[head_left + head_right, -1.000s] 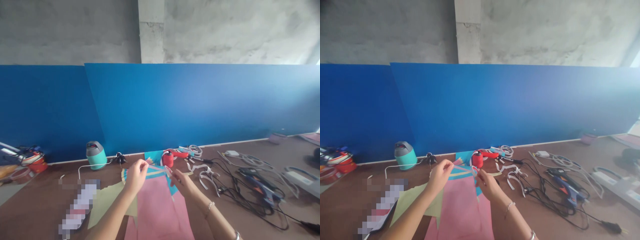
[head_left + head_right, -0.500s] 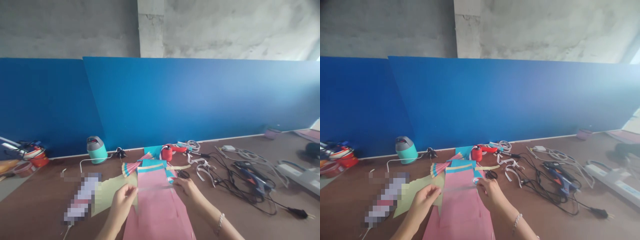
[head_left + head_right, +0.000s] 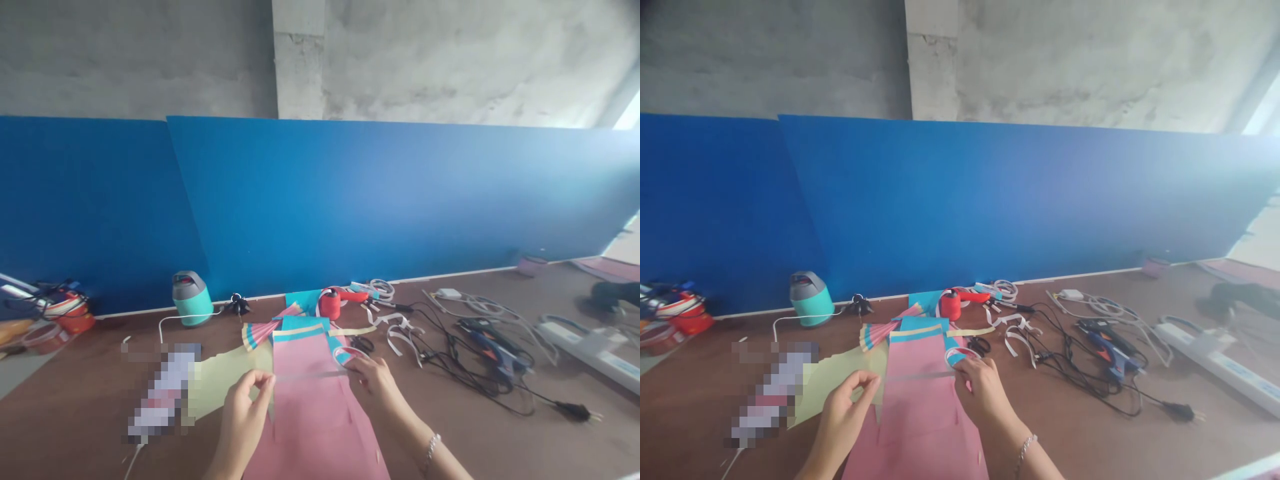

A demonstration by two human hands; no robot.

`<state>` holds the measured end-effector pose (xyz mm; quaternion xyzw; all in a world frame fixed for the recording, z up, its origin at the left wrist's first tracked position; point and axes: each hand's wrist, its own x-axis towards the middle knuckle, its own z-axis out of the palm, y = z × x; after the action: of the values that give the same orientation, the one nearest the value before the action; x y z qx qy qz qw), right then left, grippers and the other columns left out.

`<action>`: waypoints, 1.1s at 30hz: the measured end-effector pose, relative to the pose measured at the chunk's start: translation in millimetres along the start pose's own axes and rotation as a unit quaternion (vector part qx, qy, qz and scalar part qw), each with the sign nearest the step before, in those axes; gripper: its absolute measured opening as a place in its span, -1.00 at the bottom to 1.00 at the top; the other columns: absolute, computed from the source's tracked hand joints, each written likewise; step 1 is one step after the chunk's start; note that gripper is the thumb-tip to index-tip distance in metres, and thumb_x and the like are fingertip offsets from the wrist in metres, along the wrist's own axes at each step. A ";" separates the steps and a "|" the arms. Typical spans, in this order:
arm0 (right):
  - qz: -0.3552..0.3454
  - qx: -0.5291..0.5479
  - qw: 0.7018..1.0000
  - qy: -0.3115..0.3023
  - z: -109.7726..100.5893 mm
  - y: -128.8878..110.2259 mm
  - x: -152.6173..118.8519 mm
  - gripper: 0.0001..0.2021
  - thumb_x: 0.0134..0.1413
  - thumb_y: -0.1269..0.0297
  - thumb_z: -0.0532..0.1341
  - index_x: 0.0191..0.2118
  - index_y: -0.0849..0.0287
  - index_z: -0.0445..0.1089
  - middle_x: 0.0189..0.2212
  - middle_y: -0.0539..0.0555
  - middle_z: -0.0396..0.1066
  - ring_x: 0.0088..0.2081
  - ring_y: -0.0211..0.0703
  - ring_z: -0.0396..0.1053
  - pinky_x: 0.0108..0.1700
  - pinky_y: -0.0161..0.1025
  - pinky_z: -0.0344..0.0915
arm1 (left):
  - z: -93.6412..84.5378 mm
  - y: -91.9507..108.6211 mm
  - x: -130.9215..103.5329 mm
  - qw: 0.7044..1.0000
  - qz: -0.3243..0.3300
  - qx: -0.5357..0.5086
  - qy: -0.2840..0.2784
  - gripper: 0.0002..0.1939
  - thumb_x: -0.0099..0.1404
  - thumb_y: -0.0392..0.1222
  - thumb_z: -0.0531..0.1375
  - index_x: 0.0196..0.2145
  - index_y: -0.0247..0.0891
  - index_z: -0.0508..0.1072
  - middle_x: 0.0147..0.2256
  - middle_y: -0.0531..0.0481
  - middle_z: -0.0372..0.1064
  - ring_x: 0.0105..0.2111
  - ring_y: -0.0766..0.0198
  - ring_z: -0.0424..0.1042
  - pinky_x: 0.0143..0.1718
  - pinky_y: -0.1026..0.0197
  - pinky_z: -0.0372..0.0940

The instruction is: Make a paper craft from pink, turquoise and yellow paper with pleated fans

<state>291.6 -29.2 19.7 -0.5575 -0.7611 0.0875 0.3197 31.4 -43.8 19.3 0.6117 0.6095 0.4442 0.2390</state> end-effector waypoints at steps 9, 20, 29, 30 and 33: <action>-0.065 -0.066 0.992 0.080 23.3 17.3 34.2 -0.78 0.08 0.46 -0.01 -0.29 0.16 0.36 -0.45 0.02 0.43 -0.37 -0.18 0.36 -0.23 -0.24 0.08 | 36.1 -23.8 27.8 0.998 0.012 -0.056 -0.022 -0.66 0.29 0.13 -0.08 -0.36 -0.17 0.25 -0.42 -0.02 0.40 -0.38 0.17 0.44 -0.30 0.19 0.32; -0.164 -0.260 0.944 0.117 67.4 34.3 65.1 -0.74 0.02 0.59 -0.03 -0.26 0.21 0.32 -0.47 0.08 0.43 -0.38 -0.12 0.32 -0.16 -0.14 0.05 | 55.1 -40.9 63.0 0.994 0.091 0.057 0.016 -0.78 0.34 -0.09 -0.19 -0.43 -0.13 0.10 -0.56 0.07 0.25 -0.56 0.22 0.38 -0.47 0.24 0.24; -0.183 -0.206 0.955 0.106 59.2 9.7 34.8 -0.74 0.05 0.56 -0.03 -0.24 0.17 0.31 -0.48 0.03 0.40 -0.35 -0.14 0.31 -0.11 -0.14 0.03 | 68.2 -45.9 14.3 0.976 0.178 0.086 -0.094 -0.68 0.34 -0.22 -0.16 -0.10 -0.19 0.32 -0.17 -0.22 0.45 -0.14 0.11 0.46 -0.11 0.10 0.35; -0.192 -0.214 0.953 0.100 61.0 9.0 33.2 -0.74 0.03 0.58 -0.03 -0.26 0.17 0.31 -0.51 0.02 0.39 -0.38 -0.15 0.29 -0.11 -0.14 0.03 | 71.6 -50.1 12.5 0.973 0.182 0.098 -0.105 -0.64 0.33 -0.26 -0.17 -0.07 -0.21 0.33 -0.12 -0.24 0.44 -0.11 0.11 0.45 -0.08 0.10 0.35; -0.217 -0.239 0.943 0.088 67.5 11.8 41.0 -0.76 0.00 0.60 -0.03 -0.34 0.18 0.29 -0.54 0.02 0.36 -0.44 -0.15 0.27 -0.13 -0.13 0.04 | 82.5 -61.5 18.7 0.968 0.176 0.149 -0.097 -0.57 0.27 -0.33 -0.17 0.00 -0.26 0.32 -0.04 -0.27 0.40 -0.03 0.08 0.40 -0.02 0.07 0.32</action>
<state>254.4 27.3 -22.8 -0.4445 -0.8311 -0.2174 0.2537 64.9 3.5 -67.8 0.7783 0.5250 0.3224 0.1212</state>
